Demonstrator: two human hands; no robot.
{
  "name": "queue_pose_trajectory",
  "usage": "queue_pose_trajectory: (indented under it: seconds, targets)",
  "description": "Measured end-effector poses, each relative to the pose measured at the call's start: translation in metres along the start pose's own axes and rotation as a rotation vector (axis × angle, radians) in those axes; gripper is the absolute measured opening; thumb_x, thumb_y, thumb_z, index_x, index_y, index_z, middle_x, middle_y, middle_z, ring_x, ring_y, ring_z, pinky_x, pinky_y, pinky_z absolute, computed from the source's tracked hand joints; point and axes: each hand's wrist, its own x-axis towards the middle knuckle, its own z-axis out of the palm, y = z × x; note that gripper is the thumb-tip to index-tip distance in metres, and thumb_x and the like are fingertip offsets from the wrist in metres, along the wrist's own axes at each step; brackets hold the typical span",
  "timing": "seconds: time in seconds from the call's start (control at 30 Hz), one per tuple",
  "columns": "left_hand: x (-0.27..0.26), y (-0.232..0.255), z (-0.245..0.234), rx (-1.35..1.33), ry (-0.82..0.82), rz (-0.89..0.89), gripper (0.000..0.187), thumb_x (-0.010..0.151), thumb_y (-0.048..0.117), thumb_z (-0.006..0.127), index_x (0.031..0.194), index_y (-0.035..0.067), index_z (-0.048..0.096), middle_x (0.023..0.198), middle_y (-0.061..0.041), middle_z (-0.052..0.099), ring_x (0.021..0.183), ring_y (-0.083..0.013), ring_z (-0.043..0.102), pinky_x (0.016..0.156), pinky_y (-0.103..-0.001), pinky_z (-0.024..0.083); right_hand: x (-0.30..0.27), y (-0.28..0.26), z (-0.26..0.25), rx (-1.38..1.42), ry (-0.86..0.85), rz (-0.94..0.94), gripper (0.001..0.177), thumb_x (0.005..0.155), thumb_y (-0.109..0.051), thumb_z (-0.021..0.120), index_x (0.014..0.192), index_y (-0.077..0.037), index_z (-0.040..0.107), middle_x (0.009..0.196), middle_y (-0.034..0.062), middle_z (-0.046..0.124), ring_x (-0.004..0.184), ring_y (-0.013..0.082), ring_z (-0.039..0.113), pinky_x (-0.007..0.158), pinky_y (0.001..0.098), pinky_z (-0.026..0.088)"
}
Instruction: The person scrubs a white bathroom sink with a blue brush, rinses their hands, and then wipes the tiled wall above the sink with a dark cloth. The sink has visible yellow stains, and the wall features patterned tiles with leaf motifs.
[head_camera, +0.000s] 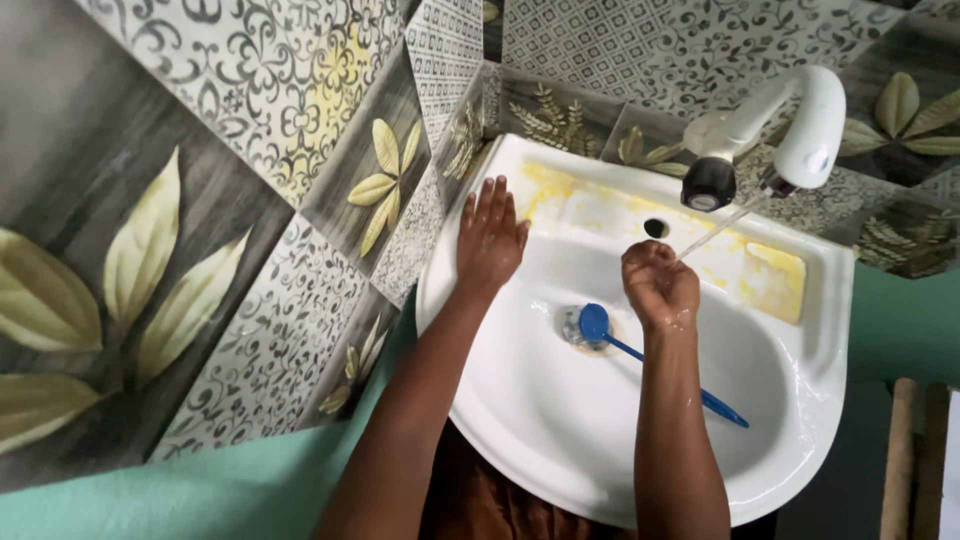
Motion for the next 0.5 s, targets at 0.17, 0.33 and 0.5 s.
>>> queue_pose_trajectory:
  seconds: [0.17,0.33,0.5]
  targets:
    - [-0.026,0.041,-0.002,-0.117,-0.127,-0.045,0.074,0.095,0.034,0.064,0.155,0.002,0.035,0.163,-0.021,0.029,0.154,-0.0355,0.023,0.125,-0.053,0.018,0.037,0.024,0.044,-0.297,0.020,-0.055,0.032,0.099,-0.006,0.039,0.113,0.012,0.062,0.108,0.0237,0.068,0.102,0.0343,0.066,0.098,0.0436,0.056]
    - [-0.028,0.053,-0.008,-0.225,-0.170,-0.023,0.086,0.089,0.028,0.072,0.159,0.003,0.029,0.167,-0.019,0.025,0.156,-0.0331,0.018,0.126,-0.054,0.015,0.024,0.040,0.090,-0.392,-0.259,-0.053,0.026,0.107,0.000,0.045,0.123,0.016,0.058,0.127,0.0255,0.063,0.121,0.0344,0.065,0.112,0.0439,0.052]
    - [-0.030,0.043,-0.015,-0.144,-0.333,0.036,0.104,0.082,0.032,0.076,0.162,0.004,0.015,0.171,-0.016,0.009,0.159,-0.0290,0.008,0.127,-0.049,0.009,0.020,0.010,0.039,-0.193,0.042,-0.058,0.021,0.099,0.003,0.044,0.109,0.008,0.062,0.104,0.0198,0.068,0.097,0.0314,0.067,0.094,0.0415,0.058]
